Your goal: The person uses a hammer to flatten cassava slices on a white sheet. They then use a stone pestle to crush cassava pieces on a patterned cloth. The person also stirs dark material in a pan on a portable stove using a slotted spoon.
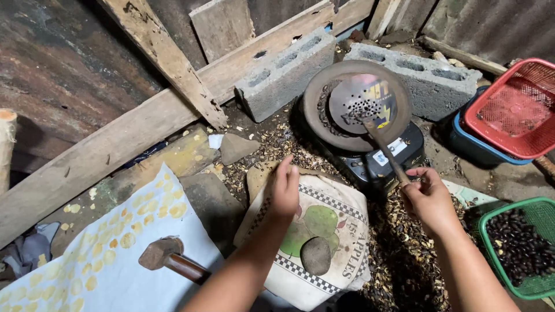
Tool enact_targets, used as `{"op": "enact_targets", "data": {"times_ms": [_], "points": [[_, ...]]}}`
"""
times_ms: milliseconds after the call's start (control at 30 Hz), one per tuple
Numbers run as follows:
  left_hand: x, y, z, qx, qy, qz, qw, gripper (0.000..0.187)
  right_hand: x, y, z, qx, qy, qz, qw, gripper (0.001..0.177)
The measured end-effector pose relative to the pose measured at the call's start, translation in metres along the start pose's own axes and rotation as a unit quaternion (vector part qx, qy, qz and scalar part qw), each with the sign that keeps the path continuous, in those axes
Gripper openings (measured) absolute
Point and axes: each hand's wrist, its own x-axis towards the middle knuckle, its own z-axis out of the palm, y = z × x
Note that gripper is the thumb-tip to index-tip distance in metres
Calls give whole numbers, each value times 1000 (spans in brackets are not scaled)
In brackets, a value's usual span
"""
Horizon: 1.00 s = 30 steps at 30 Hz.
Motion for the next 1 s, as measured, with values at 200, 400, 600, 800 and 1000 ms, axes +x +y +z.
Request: {"op": "enact_targets", "data": {"times_ms": [200,400,600,800,1000], "points": [[78,71,19,-286,-69,-370,881,57,-23,-36,4,-104,15,-6,994,34],[112,42,37,-402,43,-500,766,75,-87,-93,18,-230,9,-34,973,41],[82,11,13,-543,-33,-473,693,35,-26,-60,9,-265,63,-186,944,35],[-10,11,-58,-271,-152,-489,815,34,44,-17,8,-307,13,-131,943,47],[-88,-70,-70,-252,-127,-471,836,25,-56,-68,57,-395,51,-446,802,30]]}}
